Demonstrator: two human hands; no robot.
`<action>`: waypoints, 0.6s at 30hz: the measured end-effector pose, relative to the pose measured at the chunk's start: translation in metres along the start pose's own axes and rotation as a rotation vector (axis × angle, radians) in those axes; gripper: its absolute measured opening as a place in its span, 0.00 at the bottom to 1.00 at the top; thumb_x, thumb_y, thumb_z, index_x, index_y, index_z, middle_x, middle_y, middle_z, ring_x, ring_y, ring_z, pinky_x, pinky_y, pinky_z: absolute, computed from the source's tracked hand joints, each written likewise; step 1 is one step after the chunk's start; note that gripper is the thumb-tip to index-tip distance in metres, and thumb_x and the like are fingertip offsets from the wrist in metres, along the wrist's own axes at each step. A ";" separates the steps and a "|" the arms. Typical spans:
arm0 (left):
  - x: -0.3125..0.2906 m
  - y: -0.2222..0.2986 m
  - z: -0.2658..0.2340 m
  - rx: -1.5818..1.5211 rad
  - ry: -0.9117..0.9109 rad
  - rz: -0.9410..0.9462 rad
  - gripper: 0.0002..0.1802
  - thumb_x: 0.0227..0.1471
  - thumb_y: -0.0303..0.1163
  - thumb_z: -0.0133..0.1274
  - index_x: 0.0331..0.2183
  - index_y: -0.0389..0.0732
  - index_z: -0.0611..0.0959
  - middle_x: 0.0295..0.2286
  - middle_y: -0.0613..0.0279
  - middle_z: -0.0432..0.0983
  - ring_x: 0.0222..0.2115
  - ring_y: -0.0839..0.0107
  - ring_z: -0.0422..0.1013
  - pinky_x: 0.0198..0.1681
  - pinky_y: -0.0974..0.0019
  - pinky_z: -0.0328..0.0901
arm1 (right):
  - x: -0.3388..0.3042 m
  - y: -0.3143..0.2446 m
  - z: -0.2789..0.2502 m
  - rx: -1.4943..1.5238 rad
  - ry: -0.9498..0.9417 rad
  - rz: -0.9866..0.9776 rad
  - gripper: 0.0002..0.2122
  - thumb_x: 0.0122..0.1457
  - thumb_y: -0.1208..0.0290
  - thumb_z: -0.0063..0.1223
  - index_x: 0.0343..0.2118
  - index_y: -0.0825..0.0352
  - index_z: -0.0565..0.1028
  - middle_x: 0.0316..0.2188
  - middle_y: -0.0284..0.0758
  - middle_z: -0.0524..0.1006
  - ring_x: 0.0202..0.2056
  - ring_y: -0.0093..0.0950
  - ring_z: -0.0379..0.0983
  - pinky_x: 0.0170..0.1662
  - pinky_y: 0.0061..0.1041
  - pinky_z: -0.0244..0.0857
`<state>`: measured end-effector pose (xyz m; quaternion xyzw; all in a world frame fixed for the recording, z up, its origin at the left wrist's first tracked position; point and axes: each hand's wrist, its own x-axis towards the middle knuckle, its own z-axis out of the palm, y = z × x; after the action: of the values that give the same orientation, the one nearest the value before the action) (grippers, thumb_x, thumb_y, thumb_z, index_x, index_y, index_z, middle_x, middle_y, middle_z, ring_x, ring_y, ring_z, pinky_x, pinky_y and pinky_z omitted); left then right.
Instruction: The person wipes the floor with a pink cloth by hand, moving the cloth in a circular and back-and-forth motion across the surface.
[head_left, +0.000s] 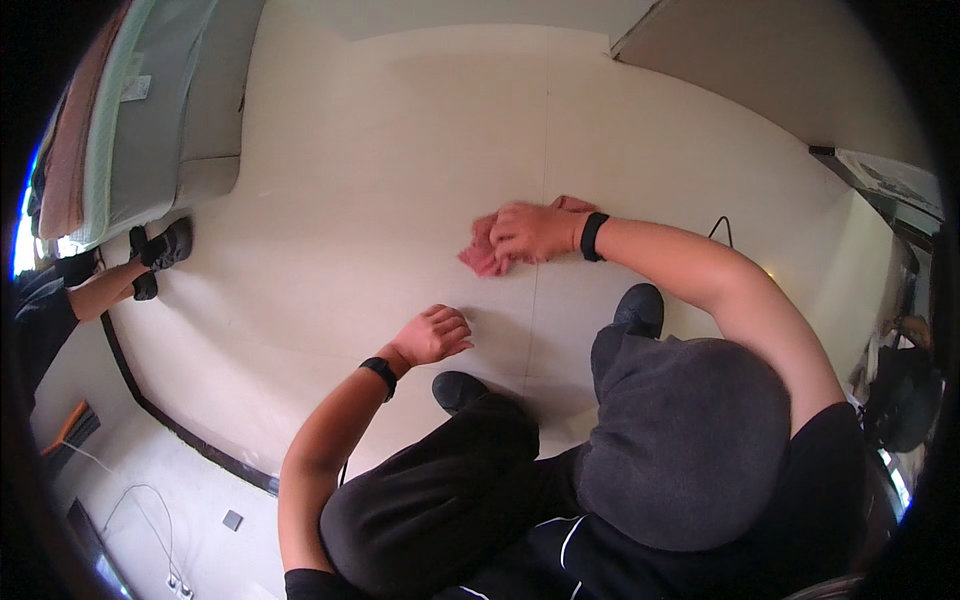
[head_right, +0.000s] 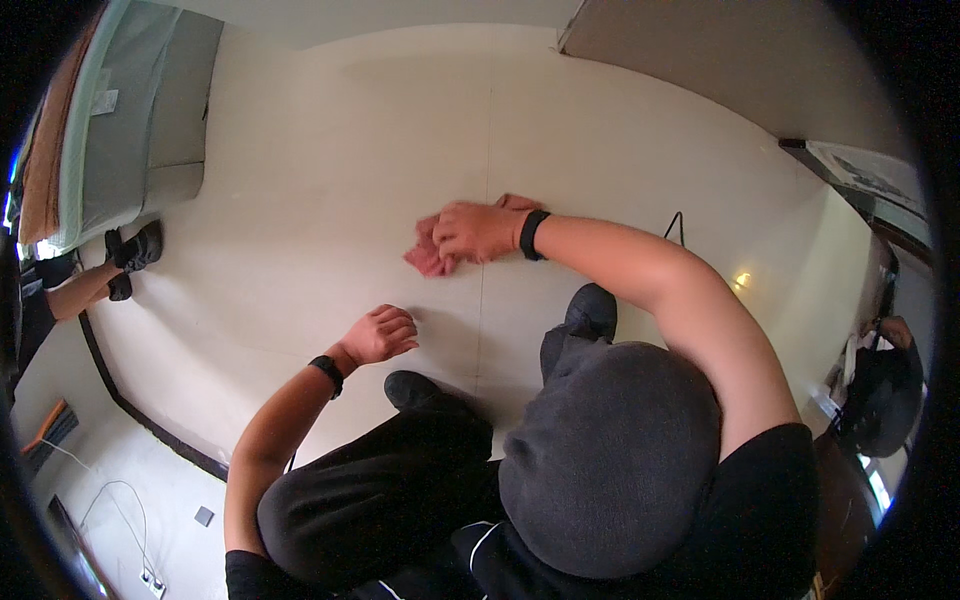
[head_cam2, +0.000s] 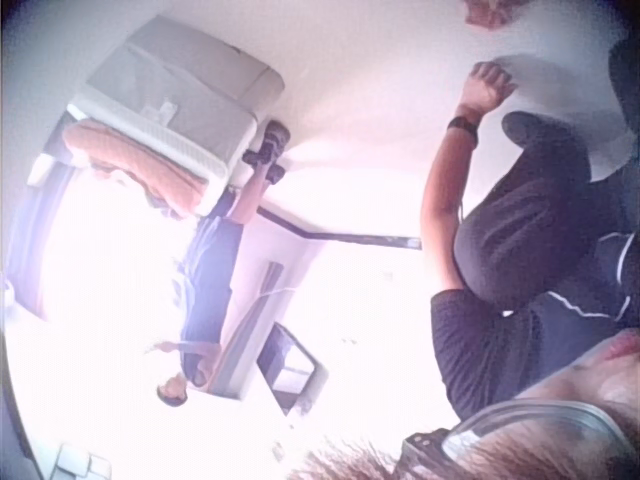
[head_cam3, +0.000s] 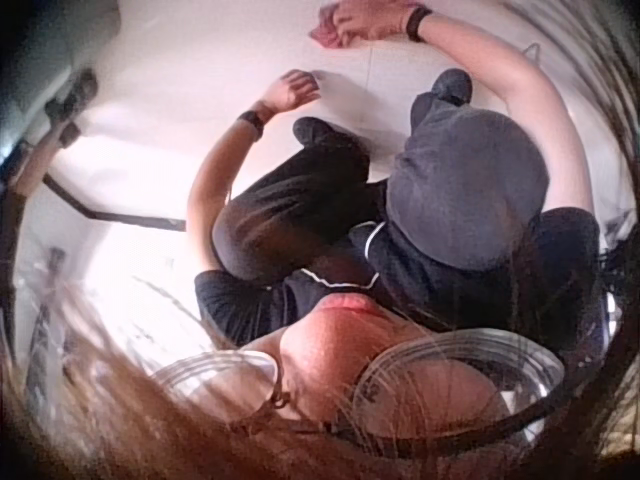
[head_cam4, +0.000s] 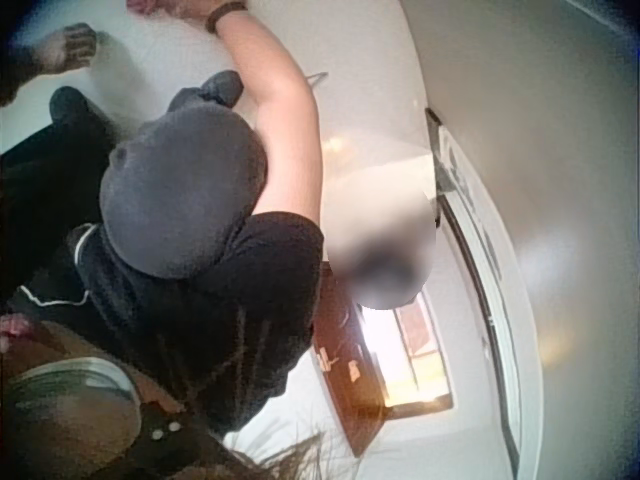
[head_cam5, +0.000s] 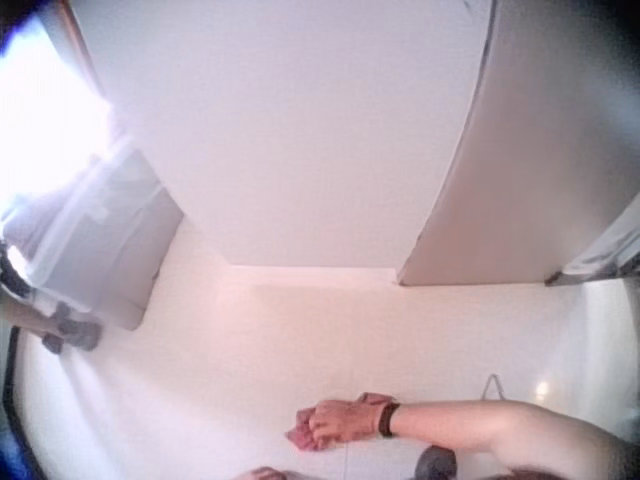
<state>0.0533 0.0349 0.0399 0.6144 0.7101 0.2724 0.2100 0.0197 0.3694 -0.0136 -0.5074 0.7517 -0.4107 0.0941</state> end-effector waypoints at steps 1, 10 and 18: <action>0.001 -0.001 0.000 -0.006 -0.001 0.007 0.11 0.53 0.38 0.66 0.35 0.44 0.83 0.37 0.65 0.80 0.44 0.63 0.76 0.50 0.58 0.71 | -0.009 0.005 -0.008 -0.068 0.048 0.038 0.13 0.45 0.72 0.64 0.36 0.59 0.77 0.42 0.31 0.75 0.46 0.37 0.72 0.55 0.40 0.64; -0.009 0.000 -0.008 0.013 0.027 -0.087 0.11 0.55 0.40 0.64 0.34 0.45 0.83 0.34 0.65 0.81 0.41 0.64 0.77 0.48 0.60 0.71 | -0.128 0.031 -0.117 -0.711 0.324 0.774 0.34 0.51 0.70 0.64 0.63 0.67 0.66 0.64 0.47 0.66 0.66 0.48 0.59 0.68 0.46 0.55; -0.009 -0.003 -0.002 0.014 0.035 -0.111 0.11 0.55 0.40 0.65 0.34 0.43 0.83 0.36 0.64 0.82 0.42 0.63 0.77 0.48 0.59 0.72 | -0.213 0.040 -0.119 -0.998 0.563 1.083 0.27 0.71 0.60 0.43 0.69 0.68 0.61 0.69 0.49 0.61 0.70 0.47 0.52 0.72 0.45 0.44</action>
<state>0.0509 0.0251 0.0394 0.5707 0.7484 0.2661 0.2083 0.0250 0.6162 -0.0237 0.0704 0.9853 -0.0349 -0.1515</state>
